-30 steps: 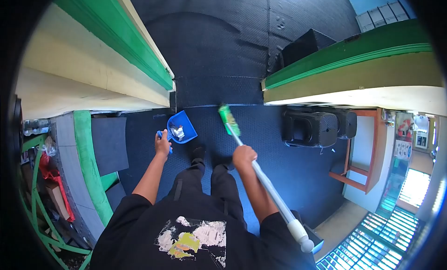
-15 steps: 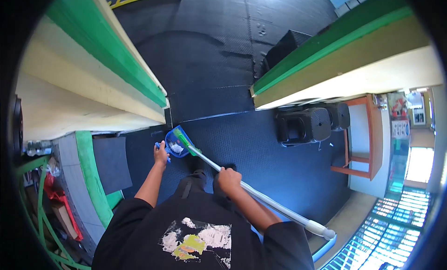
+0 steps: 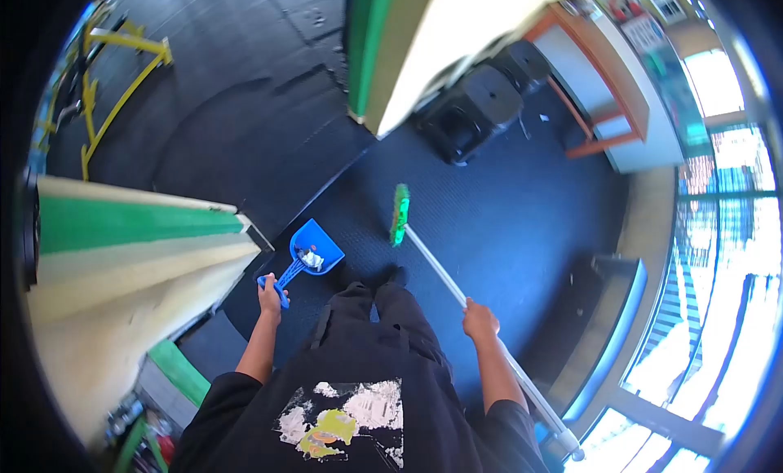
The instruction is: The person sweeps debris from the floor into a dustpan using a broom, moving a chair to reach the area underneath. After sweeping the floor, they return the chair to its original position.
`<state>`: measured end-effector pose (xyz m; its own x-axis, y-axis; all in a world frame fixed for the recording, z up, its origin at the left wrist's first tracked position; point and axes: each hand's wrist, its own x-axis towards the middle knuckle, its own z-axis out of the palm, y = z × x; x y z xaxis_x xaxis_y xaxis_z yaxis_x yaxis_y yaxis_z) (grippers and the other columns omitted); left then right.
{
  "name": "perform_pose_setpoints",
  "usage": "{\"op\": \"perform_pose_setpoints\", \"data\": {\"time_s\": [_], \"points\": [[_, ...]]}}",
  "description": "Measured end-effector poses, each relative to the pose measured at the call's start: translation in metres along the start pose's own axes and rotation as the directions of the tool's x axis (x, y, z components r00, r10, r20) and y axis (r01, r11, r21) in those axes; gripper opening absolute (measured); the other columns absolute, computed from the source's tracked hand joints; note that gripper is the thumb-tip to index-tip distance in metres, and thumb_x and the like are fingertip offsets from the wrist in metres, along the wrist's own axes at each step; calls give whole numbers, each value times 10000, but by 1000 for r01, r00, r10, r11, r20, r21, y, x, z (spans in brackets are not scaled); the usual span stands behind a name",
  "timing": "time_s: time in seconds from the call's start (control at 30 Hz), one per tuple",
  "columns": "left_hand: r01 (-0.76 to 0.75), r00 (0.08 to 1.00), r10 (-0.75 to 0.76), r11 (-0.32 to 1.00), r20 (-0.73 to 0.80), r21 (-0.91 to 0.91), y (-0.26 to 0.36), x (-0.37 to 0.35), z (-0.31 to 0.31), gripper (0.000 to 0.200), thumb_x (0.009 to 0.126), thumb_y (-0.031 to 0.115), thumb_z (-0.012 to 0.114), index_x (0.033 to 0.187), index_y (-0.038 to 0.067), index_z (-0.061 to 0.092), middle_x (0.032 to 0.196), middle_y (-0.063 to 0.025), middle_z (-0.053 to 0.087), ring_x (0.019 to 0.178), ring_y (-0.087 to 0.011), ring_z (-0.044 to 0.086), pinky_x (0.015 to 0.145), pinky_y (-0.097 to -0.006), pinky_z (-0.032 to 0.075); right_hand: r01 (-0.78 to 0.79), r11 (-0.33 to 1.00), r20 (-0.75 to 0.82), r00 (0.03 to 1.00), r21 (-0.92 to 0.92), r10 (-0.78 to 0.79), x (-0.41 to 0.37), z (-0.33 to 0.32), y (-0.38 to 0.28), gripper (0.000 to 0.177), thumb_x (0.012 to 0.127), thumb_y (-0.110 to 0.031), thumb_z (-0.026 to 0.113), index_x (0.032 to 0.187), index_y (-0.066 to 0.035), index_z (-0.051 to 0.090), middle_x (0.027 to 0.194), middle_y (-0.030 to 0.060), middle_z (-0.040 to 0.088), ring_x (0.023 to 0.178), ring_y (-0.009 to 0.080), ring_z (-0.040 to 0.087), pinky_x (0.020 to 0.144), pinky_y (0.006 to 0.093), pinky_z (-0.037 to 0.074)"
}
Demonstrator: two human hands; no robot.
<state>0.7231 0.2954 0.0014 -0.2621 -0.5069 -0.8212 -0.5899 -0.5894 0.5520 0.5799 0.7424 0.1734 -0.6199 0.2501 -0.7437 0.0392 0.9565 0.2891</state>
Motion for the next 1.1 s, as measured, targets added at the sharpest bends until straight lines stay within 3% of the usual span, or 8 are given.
{"op": "perform_pose_setpoints", "data": {"time_s": [0.17, 0.33, 0.53, 0.67, 0.73, 1.1], "points": [[-48, 987, 23, 986, 157, 158, 13, -4, 41, 319, 912, 420, 552, 1059, 141, 510, 780, -57, 540, 579, -149, 557, 435, -289, 460, -193, 973, -22, 980, 128, 198, -24, 62, 95, 393, 946, -288, 484, 1333, -226, 505, 1160, 100, 650, 1085, 331, 613, 880, 490, 508], [-138, 957, 44, 939, 287, 315, 9, -6, 67, 304, 917, 422, 547, 1051, 152, 510, 773, -52, 539, 573, -135, 563, 415, -282, 461, -443, 881, 41, 895, 167, 443, -51, 114, 172, 337, 918, -273, 530, 1246, -221, 580, 1137, 106, 660, 1044, 316, 638, 857, 462, 527], [-185, 952, 80, 920, 295, 347, 6, -27, 61, 270, 917, 403, 544, 1015, 153, 515, 760, -47, 538, 568, -139, 578, 420, -281, 470, -577, 798, 73, 816, 172, 574, -31, 166, 234, 221, 841, -138, 593, 1023, -89, 708, 1063, 131, 691, 1008, 304, 664, 836, 405, 551], [-204, 949, 111, 929, 294, 309, -11, -30, 42, 277, 917, 398, 549, 1039, 154, 505, 864, -41, 547, 593, -158, 594, 428, -292, 477, -565, 792, 107, 824, 231, 557, -2, 196, 236, 216, 858, -152, 572, 1007, -90, 715, 1052, 128, 695, 1005, 291, 668, 825, 399, 553], [-167, 959, 77, 930, 271, 328, -21, -21, 30, 314, 917, 411, 553, 1073, 147, 489, 926, -32, 543, 613, -164, 598, 436, -300, 483, -441, 875, 84, 897, 198, 433, 0, 198, 205, 240, 844, -148, 577, 1047, -103, 697, 1062, 152, 687, 991, 316, 669, 813, 417, 558], [-88, 977, 36, 966, 210, 245, -75, -5, 15, 333, 918, 438, 541, 1059, 143, 473, 898, -51, 526, 616, -183, 590, 444, -341, 485, -107, 963, 98, 992, 247, 85, -57, 215, 96, 317, 911, -231, 508, 1199, -127, 590, 1046, 164, 677, 998, 348, 656, 818, 474, 534]]}}
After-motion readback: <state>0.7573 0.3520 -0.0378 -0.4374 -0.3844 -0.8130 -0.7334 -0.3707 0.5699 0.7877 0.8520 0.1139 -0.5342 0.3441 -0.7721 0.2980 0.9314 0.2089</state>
